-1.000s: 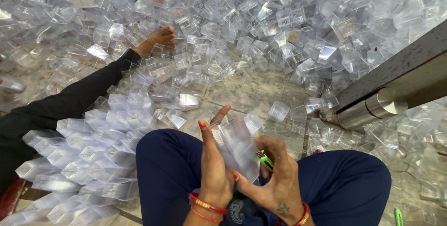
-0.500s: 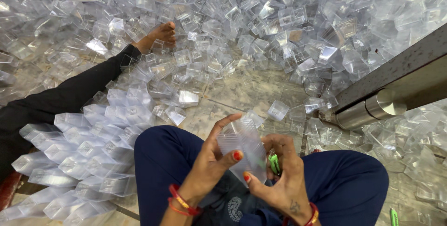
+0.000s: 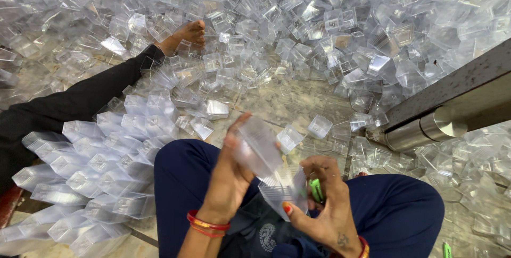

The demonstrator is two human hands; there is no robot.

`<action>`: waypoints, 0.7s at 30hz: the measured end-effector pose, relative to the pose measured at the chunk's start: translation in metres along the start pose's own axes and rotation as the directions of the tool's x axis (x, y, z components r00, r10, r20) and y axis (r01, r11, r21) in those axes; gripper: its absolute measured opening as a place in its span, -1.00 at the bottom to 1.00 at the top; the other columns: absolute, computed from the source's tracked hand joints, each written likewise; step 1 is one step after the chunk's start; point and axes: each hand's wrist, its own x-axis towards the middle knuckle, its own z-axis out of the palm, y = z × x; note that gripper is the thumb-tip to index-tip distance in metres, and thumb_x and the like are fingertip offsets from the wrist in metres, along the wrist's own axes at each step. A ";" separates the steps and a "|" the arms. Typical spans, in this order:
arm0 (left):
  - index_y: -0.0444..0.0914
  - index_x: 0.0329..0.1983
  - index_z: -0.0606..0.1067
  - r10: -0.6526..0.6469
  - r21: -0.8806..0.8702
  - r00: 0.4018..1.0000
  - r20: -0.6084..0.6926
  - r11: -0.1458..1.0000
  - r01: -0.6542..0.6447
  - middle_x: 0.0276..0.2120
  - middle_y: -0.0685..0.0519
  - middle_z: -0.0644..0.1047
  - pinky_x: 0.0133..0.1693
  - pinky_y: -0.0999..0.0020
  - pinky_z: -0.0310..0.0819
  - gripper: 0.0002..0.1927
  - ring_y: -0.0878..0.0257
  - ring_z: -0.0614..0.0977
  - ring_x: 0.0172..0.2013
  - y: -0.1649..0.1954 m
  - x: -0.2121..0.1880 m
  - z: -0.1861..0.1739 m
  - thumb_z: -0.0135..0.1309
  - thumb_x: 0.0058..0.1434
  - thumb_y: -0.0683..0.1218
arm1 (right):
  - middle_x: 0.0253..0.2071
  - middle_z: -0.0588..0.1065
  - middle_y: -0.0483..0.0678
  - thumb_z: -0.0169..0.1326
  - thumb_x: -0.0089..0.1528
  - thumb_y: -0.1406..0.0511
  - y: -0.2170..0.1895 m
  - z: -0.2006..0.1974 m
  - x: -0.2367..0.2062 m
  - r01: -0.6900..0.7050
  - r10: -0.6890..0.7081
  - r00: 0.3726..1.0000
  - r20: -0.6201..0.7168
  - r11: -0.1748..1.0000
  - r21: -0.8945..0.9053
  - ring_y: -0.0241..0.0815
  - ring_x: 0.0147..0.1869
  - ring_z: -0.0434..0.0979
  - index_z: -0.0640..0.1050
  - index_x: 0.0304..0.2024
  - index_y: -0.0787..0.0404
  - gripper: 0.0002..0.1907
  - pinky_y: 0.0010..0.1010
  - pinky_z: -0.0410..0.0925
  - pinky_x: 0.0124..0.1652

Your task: The person sits on the floor among large piles of clear plastic cups and trims the edges of the cups one at a time, holding each cup in one hand and cutting with a small green bladed tool in the other, setting trimmed cups back onto the pile.

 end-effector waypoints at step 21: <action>-0.23 0.37 0.42 0.312 0.745 0.946 0.087 0.610 -0.270 -0.06 -0.07 0.65 -0.14 0.41 0.57 -0.29 0.30 0.68 -0.16 -0.024 -0.010 0.012 -0.06 0.36 0.33 | -0.30 0.42 -0.17 0.37 -0.05 0.37 -0.031 0.015 0.028 -0.009 -0.026 0.945 -0.325 0.995 -0.104 -0.53 -0.59 0.20 0.29 0.06 0.26 -0.30 -0.66 0.08 -0.60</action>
